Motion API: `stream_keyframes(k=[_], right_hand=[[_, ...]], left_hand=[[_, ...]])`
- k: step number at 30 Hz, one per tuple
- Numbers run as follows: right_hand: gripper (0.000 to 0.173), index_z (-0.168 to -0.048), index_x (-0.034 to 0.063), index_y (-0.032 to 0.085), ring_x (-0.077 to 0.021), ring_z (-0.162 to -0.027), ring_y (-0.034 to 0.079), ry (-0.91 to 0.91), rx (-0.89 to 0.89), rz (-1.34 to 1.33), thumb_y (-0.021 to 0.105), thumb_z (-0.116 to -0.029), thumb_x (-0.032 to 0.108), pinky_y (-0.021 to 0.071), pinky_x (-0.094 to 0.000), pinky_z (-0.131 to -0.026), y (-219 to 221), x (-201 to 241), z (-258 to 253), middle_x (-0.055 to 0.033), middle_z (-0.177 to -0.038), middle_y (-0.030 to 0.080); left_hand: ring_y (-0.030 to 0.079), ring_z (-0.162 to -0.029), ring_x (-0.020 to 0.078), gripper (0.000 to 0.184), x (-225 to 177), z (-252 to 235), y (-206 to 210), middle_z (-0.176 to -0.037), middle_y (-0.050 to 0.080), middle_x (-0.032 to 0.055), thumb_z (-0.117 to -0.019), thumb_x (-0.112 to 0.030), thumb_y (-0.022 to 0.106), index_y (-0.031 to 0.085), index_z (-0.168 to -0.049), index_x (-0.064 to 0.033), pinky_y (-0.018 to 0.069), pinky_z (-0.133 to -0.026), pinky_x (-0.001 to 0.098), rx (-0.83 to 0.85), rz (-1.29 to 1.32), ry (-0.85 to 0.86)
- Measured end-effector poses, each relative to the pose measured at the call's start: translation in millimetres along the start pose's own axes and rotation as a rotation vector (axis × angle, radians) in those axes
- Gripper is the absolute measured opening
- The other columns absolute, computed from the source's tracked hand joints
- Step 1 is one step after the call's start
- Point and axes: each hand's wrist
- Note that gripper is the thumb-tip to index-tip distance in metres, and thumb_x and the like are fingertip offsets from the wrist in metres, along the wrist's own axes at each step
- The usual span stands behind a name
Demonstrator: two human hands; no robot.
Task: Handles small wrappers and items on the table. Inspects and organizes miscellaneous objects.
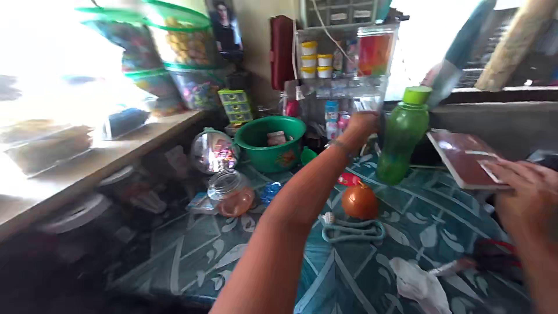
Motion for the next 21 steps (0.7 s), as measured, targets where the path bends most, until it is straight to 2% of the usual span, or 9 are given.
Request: stream_keyframes(k=[2,5,7,10,13,14,16,19,21], right_hand=[[0.042,-0.124,0.0074,0.074,-0.0544,-0.127,0.052,-0.046,-0.042,0.01,0.048,-0.0954,-0.008,0.0311,-0.075,-0.104,7,-11,8,-0.0223,-0.132,0.066],[0.043,-0.122,0.0058,0.075,-0.0572,-0.122,0.055,-0.051,-0.068,-0.011,0.048,-0.0933,-0.012,0.0314,-0.0766,-0.101,9,-12,8,-0.0242,-0.129,0.067],[0.043,-0.12,0.0069,0.076,-0.0565,-0.12,0.056,-0.054,-0.084,-0.005,0.049,-0.0919,-0.012,0.0324,-0.076,-0.098,10,-16,6,-0.0235,-0.127,0.068],[0.045,-0.119,0.0084,0.077,-0.0541,-0.12,0.057,-0.051,-0.098,-0.005,0.047,-0.0922,-0.013,0.0331,-0.074,-0.099,12,-18,6,-0.0211,-0.127,0.069],[0.046,-0.12,0.0086,0.076,-0.0538,-0.12,0.057,-0.055,-0.09,-0.004,0.047,-0.0919,-0.013,0.0333,-0.0741,-0.097,12,-19,6,-0.0206,-0.127,0.069],[0.047,-0.12,0.0092,0.077,-0.0535,-0.12,0.057,-0.051,-0.087,0.003,0.047,-0.0916,-0.013,0.0336,-0.0742,-0.097,12,-19,7,-0.0202,-0.128,0.069],[0.047,-0.121,0.0092,0.077,-0.0544,-0.12,0.057,-0.043,-0.086,0.01,0.048,-0.0909,-0.013,0.0333,-0.0749,-0.097,10,-17,6,-0.0203,-0.128,0.069],[0.046,-0.12,0.0088,0.077,-0.055,-0.119,0.057,-0.045,-0.099,0.01,0.048,-0.0911,-0.013,0.0333,-0.0748,-0.096,10,-12,6,-0.0208,-0.127,0.069],[0.045,-0.118,0.0075,0.077,-0.0554,-0.118,0.057,-0.042,-0.108,0.014,0.049,-0.091,-0.014,0.0335,-0.0745,-0.096,9,-7,6,-0.0213,-0.126,0.07]], left_hand=[[0.06,-0.092,0.0161,0.033,-5,-38,12,-0.119,0.06,0.0178,-0.1046,-0.006,0.047,0.052,-0.136,0.0047,0.0525,-0.081,0.0297,0.109,-0.13,-0.062],[0.058,-0.089,0.0166,0.03,-3,-74,21,-0.111,0.06,0.0158,-0.1075,-0.012,0.044,0.053,-0.132,0.0038,0.0515,-0.079,0.0322,0.263,-0.362,-0.079],[0.057,-0.088,0.0156,0.031,1,-94,25,-0.11,0.06,0.0136,-0.1083,-0.014,0.043,0.053,-0.133,0.001,0.0506,-0.078,0.0319,0.338,-0.388,-0.064],[0.056,-0.083,0.0134,0.024,2,-113,26,-0.103,0.057,0.0086,-0.1077,-0.016,0.042,0.053,-0.126,-0.0039,0.0502,-0.073,0.0297,0.355,-0.466,-0.091],[0.062,-0.086,0.0171,0.033,-11,-103,26,-0.114,0.062,0.0161,-0.1084,-0.015,0.042,0.051,-0.137,-0.0018,0.0538,-0.075,0.0325,0.341,-0.797,-0.112],[0.062,-0.084,0.0162,0.032,-12,-101,27,-0.113,0.062,0.0154,-0.1086,-0.014,0.041,0.051,-0.136,-0.0014,0.0537,-0.074,0.0318,0.353,-0.852,-0.125],[0.061,-0.08,0.014,0.028,-12,-100,29,-0.106,0.062,0.0125,-0.1084,-0.011,0.043,0.053,-0.132,-0.0012,0.0535,-0.071,0.0297,0.385,-0.831,-0.119],[0.058,-0.078,0.0126,0.029,-10,-97,30,-0.104,0.06,0.0101,-0.1098,-0.015,0.039,0.051,-0.134,-0.0049,0.0511,-0.068,0.0279,0.363,-0.653,-0.169],[0.055,-0.073,0.0115,0.025,-9,-98,32,-0.098,0.058,0.0077,-0.1093,-0.017,0.039,0.055,-0.125,-0.0051,0.0495,-0.065,0.0261,0.301,-0.563,-0.214]])
Point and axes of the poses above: each hand's wrist, its own z-axis away from the middle knuckle, its own y-axis out of the palm, x = y × z
